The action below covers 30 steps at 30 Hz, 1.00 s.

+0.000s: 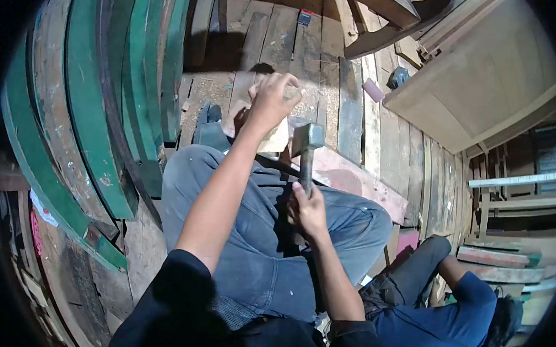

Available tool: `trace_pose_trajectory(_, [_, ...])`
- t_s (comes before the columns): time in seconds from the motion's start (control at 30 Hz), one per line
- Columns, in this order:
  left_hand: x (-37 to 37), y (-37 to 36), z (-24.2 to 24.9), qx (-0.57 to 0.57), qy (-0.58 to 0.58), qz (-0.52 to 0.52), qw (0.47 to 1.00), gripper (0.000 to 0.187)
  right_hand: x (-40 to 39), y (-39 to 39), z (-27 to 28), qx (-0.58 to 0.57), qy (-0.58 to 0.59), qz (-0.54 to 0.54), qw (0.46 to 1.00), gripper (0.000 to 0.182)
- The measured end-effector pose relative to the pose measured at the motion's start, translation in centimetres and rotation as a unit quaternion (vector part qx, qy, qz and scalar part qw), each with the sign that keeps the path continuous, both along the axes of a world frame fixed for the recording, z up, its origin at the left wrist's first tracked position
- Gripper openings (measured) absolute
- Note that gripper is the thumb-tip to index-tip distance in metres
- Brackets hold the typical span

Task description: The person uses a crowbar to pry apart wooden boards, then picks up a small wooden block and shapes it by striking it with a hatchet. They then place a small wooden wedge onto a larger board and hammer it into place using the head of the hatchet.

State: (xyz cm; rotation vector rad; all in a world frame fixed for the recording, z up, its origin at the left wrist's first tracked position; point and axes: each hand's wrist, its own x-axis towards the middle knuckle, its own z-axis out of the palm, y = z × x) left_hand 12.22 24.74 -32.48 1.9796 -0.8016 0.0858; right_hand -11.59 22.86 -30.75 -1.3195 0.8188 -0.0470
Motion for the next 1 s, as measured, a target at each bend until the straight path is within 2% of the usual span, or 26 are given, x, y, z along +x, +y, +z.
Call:
trace_pose_trajectory(0.03, [-0.2,0.1,-0.6,0.023,-0.006,-0.029,0.999,0.026,0.3,0.5,0.9,0.074,-0.039,-0.032,0.996,0.02])
trace_pose_trajectory(0.07, [-0.3,0.1,-1.3,0.045,-0.013,-0.06,0.997,0.027,0.1,0.5,0.9,0.076,-0.067,-0.036,0.994,0.021])
trace_pose_trajectory(0.1, [-0.2,-0.1,-2.2,0.066,-0.021,-0.092,0.993,0.027,0.1,0.4,1.2,0.036,-0.085,-0.046,0.995,0.022])
trace_pose_trajectory(0.13, [0.2,-0.8,-4.4,0.093,-0.002,-0.15,0.984,0.036,0.1,0.3,1.8,-0.003,-0.103,-0.056,0.993,0.023])
trace_pose_trajectory(0.2, [-1.4,0.0,-2.8,0.229,-0.016,-0.185,0.956,0.046,0.1,-0.4,4.7,-0.027,-0.128,-0.081,0.988,0.021])
trace_pose_trajectory(0.33, [-2.5,-1.2,-4.6,0.354,-0.019,-0.181,0.917,0.053,-1.5,-2.8,10.3,-0.116,-0.249,-0.124,0.954,0.018])
trace_pose_trajectory(0.4, [-3.0,-1.5,-4.7,0.385,0.003,-0.176,0.906,0.053,-2.0,-3.0,14.2,-0.206,-0.264,-0.209,0.919,0.021])
trace_pose_trajectory(0.47, [-3.2,-1.8,-5.4,0.372,-0.032,-0.173,0.911,0.04,-3.4,-4.5,16.4,-0.27,-0.385,-0.165,0.867,0.023])
trace_pose_trajectory(0.53, [-3.1,-2.1,-5.4,0.366,-0.062,-0.173,0.912,0.033,-5.1,-5.4,18.7,-0.237,-0.478,-0.101,0.84,0.025])
trace_pose_trajectory(0.6, [-3.0,-2.0,-4.7,0.298,-0.042,-0.171,0.938,0.031,-5.7,-4.7,21.0,-0.286,-0.513,-0.113,0.802,0.025])
trace_pose_trajectory(0.67, [-2.5,-2.3,-4.7,0.213,0.005,-0.183,0.96,0.032,-6.4,-4.0,23.0,-0.33,-0.504,-0.127,0.788,0.026])
trace_pose_trajectory(0.7, [-2.6,-2.6,-4.8,0.176,0.012,-0.206,0.962,0.031,-7.9,-4.6,23.8,-0.265,-0.522,-0.044,0.809,0.029])
trace_pose_trajectory(0.77, [-2.7,-3.1,-5.0,0.102,0.025,-0.247,0.963,0.029,-11.6,-6.2,24.1,-0.3,-0.522,-0.115,0.79,0.044])
trace_pose_trajectory(0.83, [-3.0,-3.3,-5.3,0.046,0.027,-0.28,0.959,0.025,-11.5,-5.8,24.3,-0.399,-0.464,-0.239,0.754,0.047])
trace_pose_trajectory(0.87, [-2.9,-3.4,-5.6,0.069,0.026,-0.288,0.955,0.025,-8.4,-3.8,24.8,-0.535,-0.332,-0.367,0.685,0.046])
trace_pose_trajectory(0.93, [-2.5,-3.3,-6.0,0.114,0.026,-0.303,0.946,0.025,-7.8,-3.6,25.4,-0.541,-0.298,-0.347,0.706,0.041])
trace_pose_trajectory(0.97, [-2.8,-2.8,-4.9,0.151,0.03,-0.305,0.94,0.028,-8.8,-4.6,26.2,-0.409,-0.395,-0.202,0.797,0.038])
trace_pose_trajectory(1.0, [-2.9,-2.8,-5.2,0.161,0.031,-0.3,0.94,0.029,-9.2,-5.4,25.6,-0.413,-0.394,-0.24,0.785,0.035])
